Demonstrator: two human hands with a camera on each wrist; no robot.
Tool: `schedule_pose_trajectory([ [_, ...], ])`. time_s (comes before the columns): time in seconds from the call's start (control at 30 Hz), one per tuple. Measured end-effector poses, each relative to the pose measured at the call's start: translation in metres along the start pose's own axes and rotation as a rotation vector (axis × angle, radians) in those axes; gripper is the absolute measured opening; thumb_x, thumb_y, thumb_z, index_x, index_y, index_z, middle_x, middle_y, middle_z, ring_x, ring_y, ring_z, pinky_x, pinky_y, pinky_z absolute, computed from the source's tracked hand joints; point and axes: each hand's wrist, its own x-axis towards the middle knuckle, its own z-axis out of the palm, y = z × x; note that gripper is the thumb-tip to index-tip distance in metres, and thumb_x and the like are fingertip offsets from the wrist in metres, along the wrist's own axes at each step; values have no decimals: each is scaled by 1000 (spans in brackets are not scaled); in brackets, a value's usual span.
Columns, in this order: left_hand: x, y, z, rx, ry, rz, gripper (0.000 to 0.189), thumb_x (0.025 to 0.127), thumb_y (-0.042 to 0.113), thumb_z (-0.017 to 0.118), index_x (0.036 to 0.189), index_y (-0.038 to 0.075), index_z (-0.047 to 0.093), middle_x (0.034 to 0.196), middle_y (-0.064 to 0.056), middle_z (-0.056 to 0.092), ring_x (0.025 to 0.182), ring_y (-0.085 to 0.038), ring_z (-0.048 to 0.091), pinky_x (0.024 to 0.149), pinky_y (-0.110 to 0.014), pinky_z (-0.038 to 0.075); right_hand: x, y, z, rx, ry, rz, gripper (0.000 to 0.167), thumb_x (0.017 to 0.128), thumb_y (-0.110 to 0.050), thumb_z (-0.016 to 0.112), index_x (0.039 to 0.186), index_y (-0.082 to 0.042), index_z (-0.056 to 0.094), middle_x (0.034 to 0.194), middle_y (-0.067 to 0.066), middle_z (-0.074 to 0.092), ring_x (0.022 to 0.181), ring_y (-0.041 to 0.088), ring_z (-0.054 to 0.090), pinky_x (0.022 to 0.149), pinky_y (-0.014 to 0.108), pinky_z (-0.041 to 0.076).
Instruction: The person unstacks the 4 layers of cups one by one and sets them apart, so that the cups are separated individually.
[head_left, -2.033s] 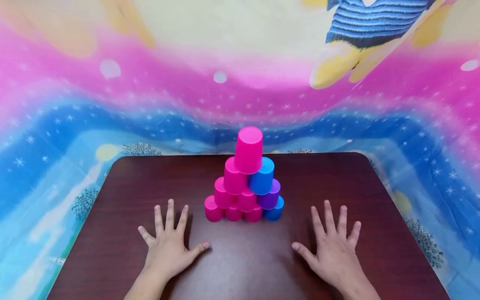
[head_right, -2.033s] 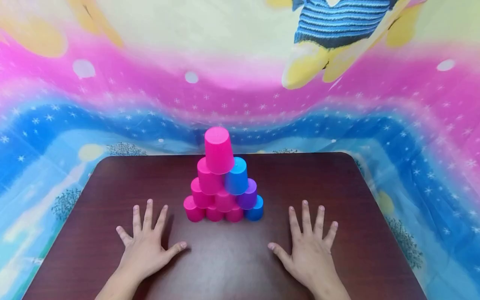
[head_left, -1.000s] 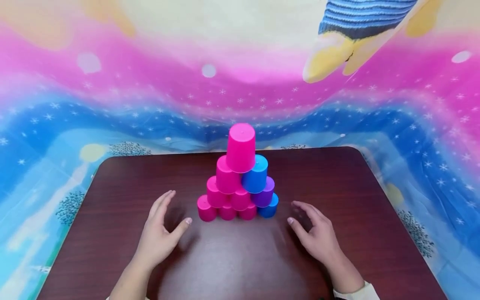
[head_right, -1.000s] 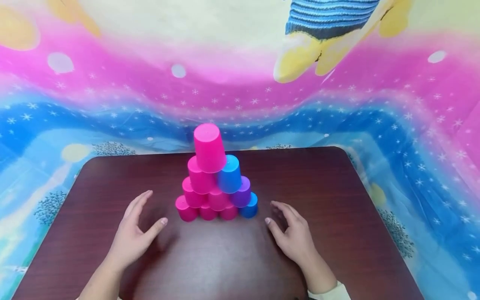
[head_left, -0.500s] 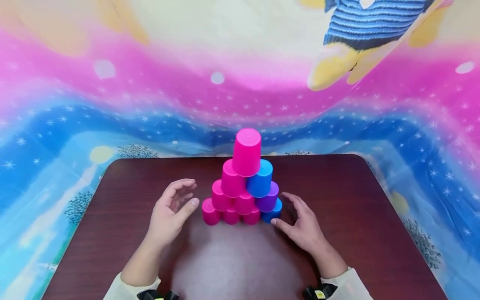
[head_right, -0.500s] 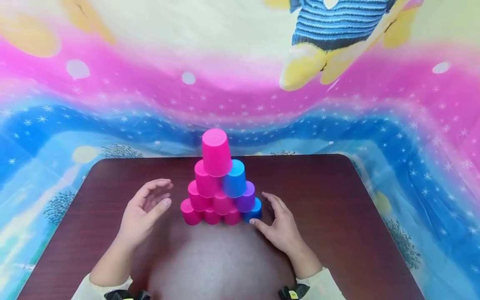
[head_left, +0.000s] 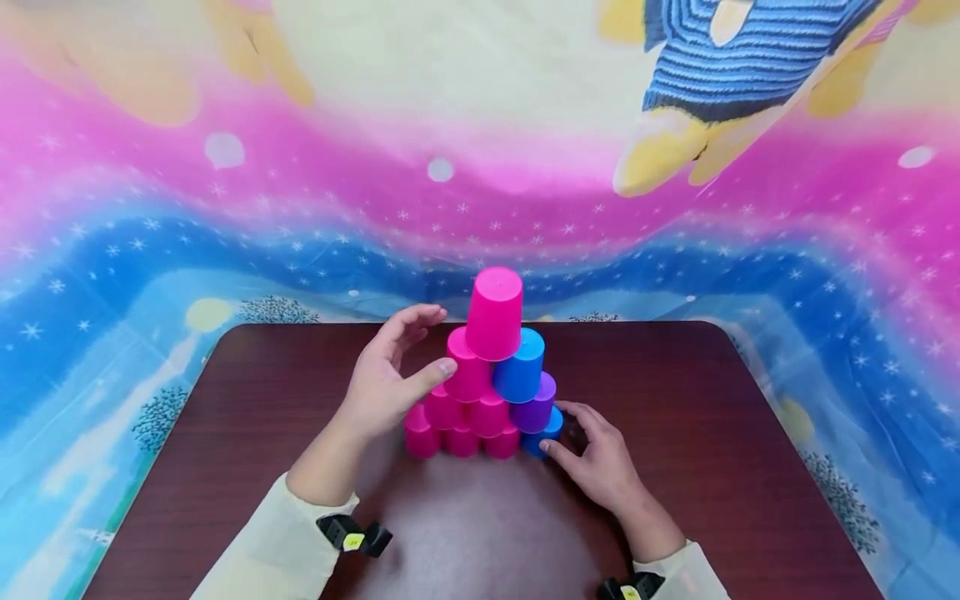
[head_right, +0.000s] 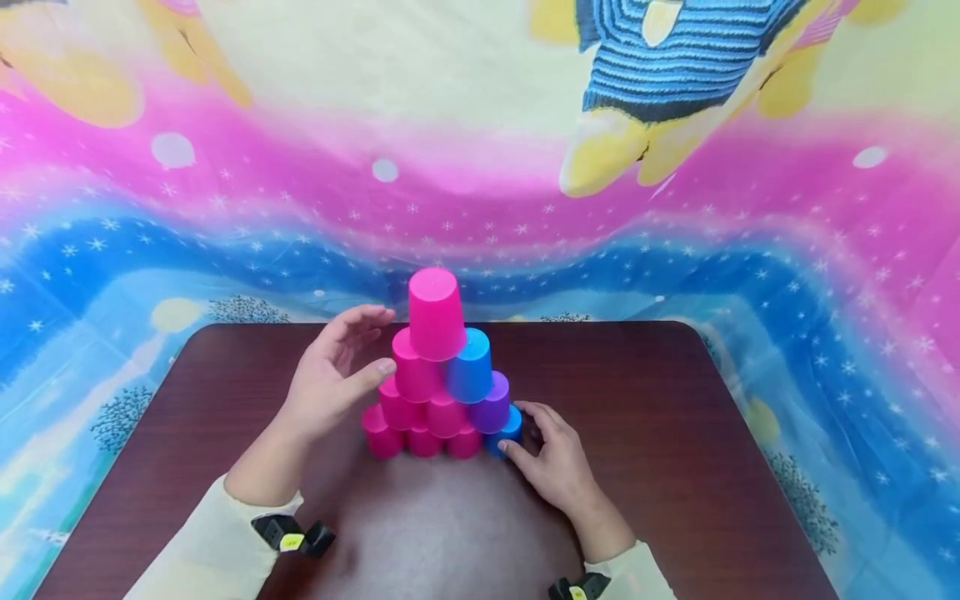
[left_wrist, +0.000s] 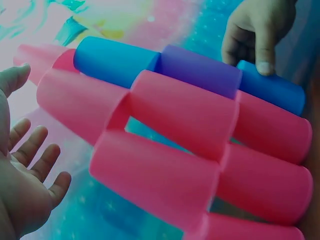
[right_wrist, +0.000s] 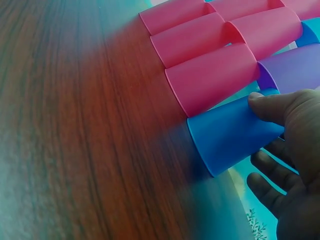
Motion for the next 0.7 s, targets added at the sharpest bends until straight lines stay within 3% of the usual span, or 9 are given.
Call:
schedule_pose_trajectory([
  [0.3,26,25,17,114,-68,-32,77,84,31,87,151,34,50,144,11,56,132,-16,52,100,-55,53,-1,-3,0,-15,7,20,59,85,-24,88,137,-18,61,127,0,65,105,24,69,86,43,62],
  [0.47,31,31,24,125,-74,-81,77,82,32,89,150,29,53,141,6,59,124,-21,59,90,-48,60,-2,-3,0,-15,10,16,59,86,-25,88,137,-18,61,126,1,65,106,26,69,86,45,62],
  [0.7,29,31,28,129,-30,-117,70,83,31,88,145,25,57,134,3,63,118,-21,63,86,-44,61,-3,-3,1,-11,14,9,58,86,-26,88,136,-19,61,126,0,65,106,24,70,86,44,62],
])
